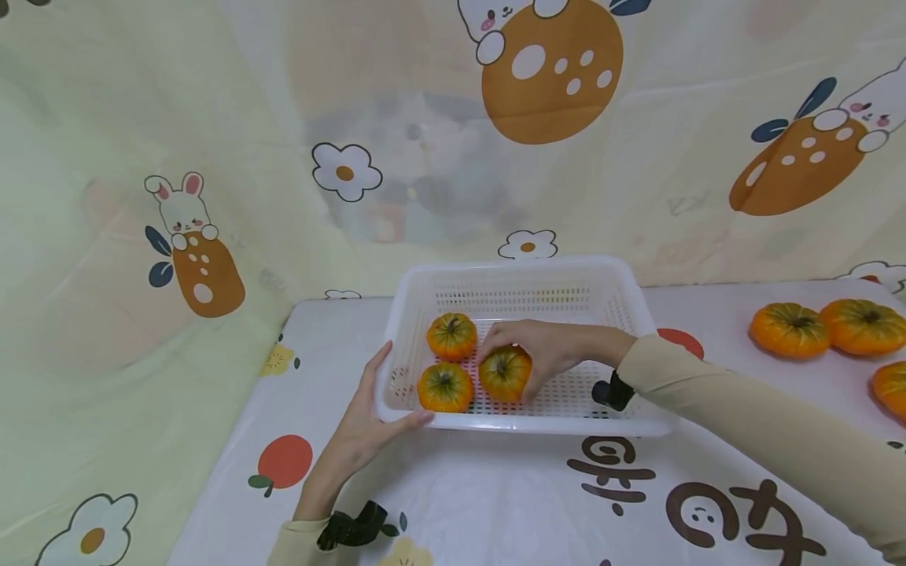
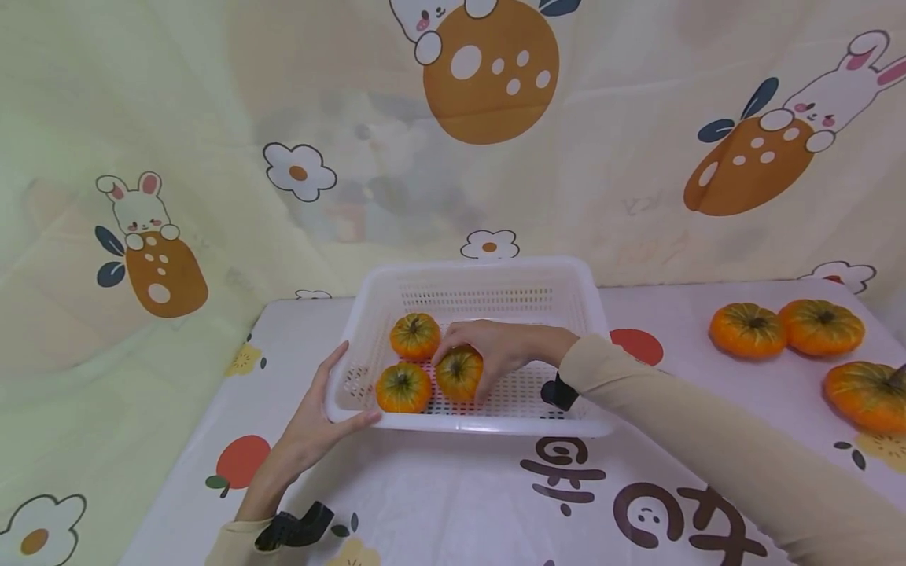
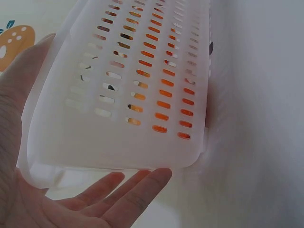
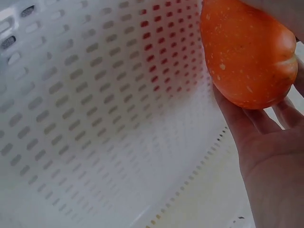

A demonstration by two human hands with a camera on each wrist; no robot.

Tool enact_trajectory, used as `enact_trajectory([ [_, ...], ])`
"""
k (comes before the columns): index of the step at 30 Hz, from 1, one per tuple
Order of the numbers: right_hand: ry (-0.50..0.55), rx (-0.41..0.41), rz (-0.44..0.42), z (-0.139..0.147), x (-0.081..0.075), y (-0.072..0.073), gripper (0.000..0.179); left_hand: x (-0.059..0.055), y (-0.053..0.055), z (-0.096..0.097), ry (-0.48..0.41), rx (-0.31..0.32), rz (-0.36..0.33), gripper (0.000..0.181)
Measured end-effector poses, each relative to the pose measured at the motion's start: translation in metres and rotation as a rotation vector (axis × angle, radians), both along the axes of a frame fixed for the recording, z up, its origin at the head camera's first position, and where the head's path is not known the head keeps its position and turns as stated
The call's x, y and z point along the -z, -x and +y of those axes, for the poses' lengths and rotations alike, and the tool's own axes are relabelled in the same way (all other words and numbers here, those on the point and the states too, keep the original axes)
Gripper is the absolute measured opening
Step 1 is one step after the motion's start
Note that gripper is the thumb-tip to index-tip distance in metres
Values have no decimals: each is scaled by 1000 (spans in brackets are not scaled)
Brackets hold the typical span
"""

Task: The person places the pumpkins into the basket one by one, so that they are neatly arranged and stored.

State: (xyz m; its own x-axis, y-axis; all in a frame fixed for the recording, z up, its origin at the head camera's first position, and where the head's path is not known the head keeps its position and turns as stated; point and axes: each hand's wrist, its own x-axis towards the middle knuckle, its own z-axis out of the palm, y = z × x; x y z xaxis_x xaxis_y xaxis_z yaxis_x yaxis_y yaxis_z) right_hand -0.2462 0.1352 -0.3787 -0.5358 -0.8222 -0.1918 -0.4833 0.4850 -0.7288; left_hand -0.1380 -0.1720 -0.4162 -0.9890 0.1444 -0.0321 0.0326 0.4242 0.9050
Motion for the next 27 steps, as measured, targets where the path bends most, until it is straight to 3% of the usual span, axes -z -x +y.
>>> enact_trajectory([
  [20,-18,-26,3,-8,19,5,73,2,0,-1,2,0,1,113],
  [27,-18,7,-46,-5,22,7,74,2,1,-1,1,3,12,112],
])
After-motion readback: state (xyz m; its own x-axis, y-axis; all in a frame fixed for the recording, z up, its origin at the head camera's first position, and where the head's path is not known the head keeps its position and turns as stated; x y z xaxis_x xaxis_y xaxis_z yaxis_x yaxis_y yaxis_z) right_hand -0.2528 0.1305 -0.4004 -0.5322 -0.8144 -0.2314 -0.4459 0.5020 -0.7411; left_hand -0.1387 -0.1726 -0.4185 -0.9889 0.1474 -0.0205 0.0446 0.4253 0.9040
